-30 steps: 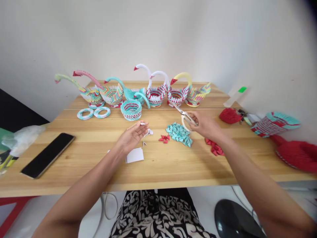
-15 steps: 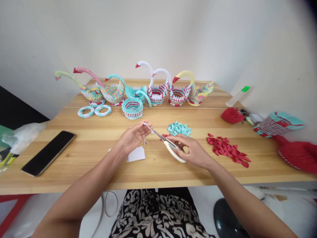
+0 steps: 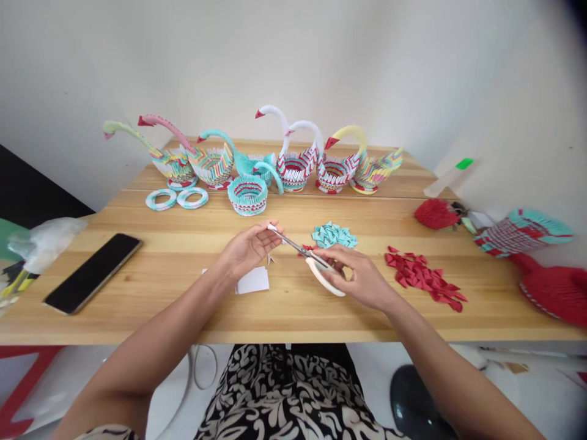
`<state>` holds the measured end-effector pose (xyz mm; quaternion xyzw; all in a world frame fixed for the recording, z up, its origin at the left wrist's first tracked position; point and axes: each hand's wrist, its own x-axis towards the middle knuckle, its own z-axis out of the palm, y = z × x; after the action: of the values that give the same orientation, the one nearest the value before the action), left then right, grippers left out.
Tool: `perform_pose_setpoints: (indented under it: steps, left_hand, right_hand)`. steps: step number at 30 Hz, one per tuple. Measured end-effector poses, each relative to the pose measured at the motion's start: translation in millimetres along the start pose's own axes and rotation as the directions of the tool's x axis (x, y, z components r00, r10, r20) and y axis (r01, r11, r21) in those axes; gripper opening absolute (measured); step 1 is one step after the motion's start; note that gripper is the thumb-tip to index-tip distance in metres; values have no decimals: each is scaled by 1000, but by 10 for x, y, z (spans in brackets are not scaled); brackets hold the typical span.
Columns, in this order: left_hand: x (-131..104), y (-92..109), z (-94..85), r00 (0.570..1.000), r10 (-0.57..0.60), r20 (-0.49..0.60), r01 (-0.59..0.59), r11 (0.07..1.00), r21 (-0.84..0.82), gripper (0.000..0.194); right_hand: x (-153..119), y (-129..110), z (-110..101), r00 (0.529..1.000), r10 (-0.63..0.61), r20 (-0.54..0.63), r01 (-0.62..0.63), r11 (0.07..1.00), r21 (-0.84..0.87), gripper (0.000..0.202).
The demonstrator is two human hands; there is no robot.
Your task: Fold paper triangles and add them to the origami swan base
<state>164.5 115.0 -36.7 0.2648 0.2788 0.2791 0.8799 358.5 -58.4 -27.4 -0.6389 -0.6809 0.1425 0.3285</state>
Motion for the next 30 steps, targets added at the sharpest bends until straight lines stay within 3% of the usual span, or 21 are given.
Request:
perform_pose_setpoints:
  steps: [12,22,30]
  left_hand:
    - [-16,28,12,1000,10,6,-10,1000,-11,22]
    - [-3,15,-13,996,86,22,-87,995,56,12]
    - [31,4,-80,961,265,83,-276,942,193,28]
  right_hand:
    - [-37,19,59,999,-25,-27,25,1000,-19,39]
    - [-59,-6,106,987,-131,-93,121,986,-114,42]
    - [-24,-41,218,937,-296,-187,226,920,-321,38]
